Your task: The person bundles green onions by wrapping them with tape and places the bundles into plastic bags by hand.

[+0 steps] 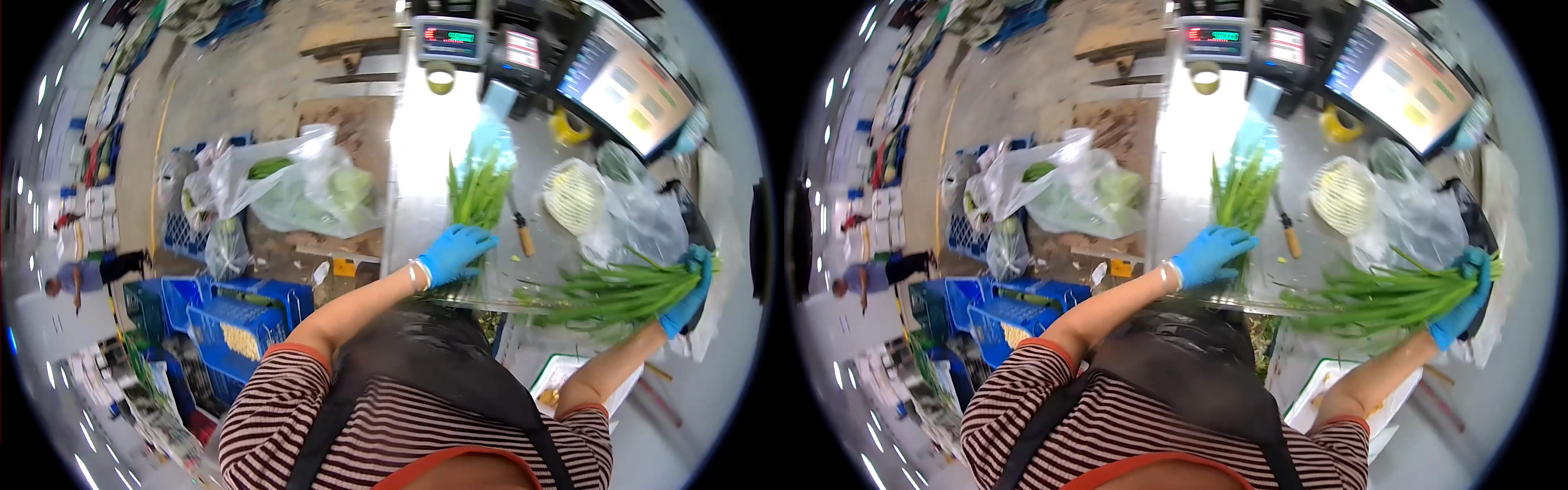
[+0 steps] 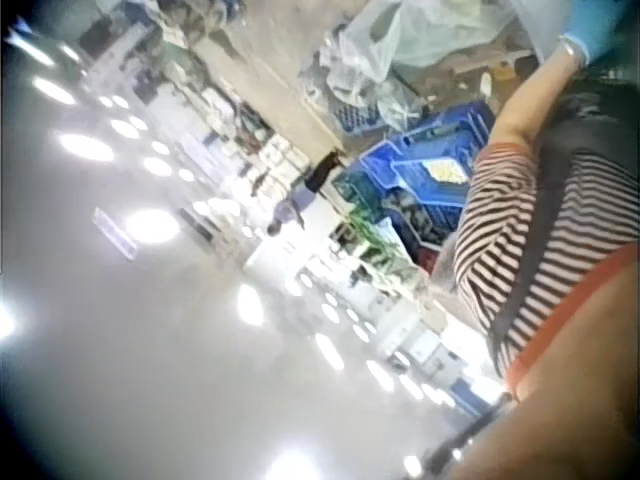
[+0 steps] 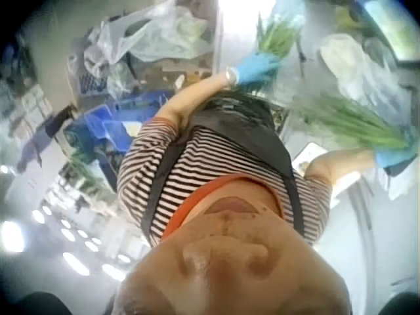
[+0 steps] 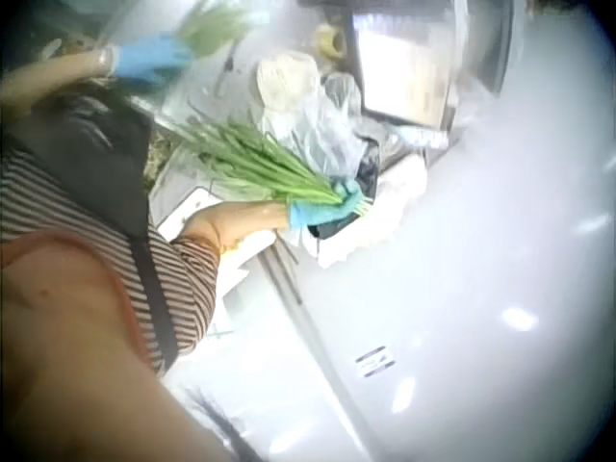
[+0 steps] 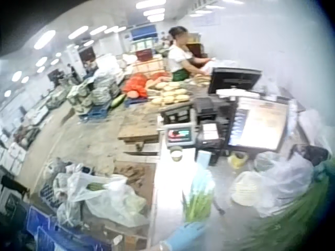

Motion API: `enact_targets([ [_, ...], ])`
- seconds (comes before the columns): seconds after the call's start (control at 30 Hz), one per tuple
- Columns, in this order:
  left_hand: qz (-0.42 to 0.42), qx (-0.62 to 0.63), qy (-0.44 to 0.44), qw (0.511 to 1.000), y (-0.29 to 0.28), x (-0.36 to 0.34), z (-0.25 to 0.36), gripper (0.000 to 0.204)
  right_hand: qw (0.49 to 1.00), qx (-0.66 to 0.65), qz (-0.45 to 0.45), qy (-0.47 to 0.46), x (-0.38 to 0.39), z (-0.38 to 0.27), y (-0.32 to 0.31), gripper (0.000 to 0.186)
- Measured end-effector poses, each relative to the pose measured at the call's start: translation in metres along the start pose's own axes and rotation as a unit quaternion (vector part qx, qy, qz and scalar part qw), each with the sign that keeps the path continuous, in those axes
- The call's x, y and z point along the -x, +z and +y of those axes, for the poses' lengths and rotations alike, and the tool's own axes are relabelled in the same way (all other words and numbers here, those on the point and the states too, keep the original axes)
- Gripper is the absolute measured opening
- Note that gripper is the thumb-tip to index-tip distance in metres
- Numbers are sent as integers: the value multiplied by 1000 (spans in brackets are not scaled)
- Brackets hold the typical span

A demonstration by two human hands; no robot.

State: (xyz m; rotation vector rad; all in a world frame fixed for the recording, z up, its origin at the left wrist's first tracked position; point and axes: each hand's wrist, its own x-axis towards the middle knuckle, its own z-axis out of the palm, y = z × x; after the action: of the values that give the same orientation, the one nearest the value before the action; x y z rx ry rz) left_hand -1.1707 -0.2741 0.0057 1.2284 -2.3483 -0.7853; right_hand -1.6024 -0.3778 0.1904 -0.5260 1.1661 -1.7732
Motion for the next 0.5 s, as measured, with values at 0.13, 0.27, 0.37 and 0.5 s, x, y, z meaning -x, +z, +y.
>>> enact_targets([
  [0.13,306,-57,-144,939,-129,99,-46,41,993,20,-72,89,67,56,151,18],
  [0.27,467,-361,-370,717,-232,244,-172,62,970,22,-195,143,203,175,314,14],
  [0.37,335,-460,-550,611,-258,332,-282,72,814,-58,-436,379,284,300,403,23],
  [0.5,378,342,-397,763,-252,452,-385,54,683,-47,-449,574,430,488,475,23],
])
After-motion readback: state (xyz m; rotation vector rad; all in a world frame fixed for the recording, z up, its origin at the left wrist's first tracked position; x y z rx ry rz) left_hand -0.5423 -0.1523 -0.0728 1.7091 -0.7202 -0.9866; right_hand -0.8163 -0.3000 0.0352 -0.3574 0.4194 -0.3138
